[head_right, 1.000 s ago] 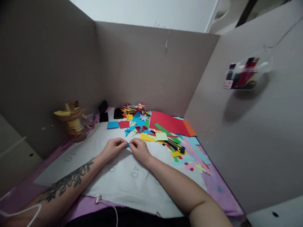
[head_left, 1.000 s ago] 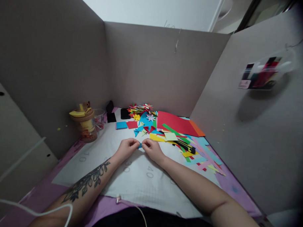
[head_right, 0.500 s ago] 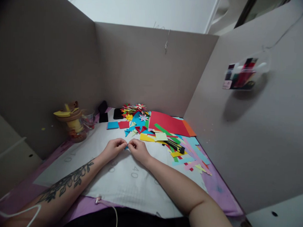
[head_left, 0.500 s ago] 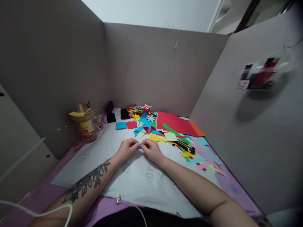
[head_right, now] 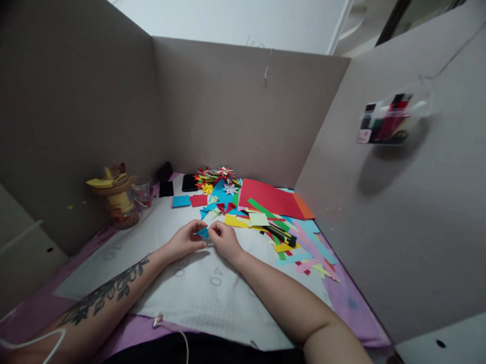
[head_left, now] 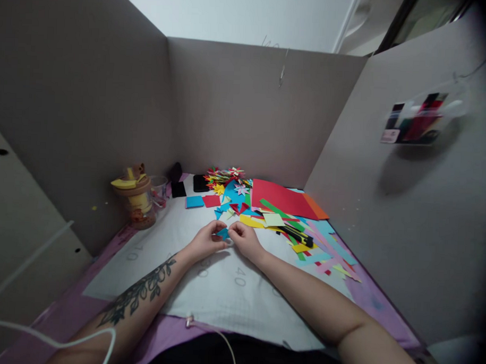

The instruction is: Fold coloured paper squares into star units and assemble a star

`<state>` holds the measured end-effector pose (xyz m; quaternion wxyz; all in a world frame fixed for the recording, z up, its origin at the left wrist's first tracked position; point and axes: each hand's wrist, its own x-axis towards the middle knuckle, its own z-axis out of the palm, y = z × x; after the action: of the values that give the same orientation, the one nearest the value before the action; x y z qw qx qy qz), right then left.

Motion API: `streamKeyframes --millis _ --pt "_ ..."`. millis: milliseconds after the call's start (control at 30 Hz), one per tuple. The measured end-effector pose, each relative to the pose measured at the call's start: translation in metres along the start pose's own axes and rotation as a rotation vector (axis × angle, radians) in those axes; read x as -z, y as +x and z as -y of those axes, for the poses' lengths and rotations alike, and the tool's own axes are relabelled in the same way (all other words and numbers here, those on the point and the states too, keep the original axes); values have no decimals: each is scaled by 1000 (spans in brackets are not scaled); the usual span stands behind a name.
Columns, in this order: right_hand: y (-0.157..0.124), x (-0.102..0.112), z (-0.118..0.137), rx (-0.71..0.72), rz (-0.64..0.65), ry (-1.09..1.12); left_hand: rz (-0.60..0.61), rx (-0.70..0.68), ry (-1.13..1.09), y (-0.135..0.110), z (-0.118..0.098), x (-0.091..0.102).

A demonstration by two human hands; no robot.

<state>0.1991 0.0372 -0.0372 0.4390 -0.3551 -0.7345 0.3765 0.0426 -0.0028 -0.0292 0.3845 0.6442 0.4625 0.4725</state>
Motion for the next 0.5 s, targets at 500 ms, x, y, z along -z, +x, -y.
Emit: streamKeyframes --millis 500 --pt "-3 -5 0 85 77 -94 -73 -51 265 3 0 4"
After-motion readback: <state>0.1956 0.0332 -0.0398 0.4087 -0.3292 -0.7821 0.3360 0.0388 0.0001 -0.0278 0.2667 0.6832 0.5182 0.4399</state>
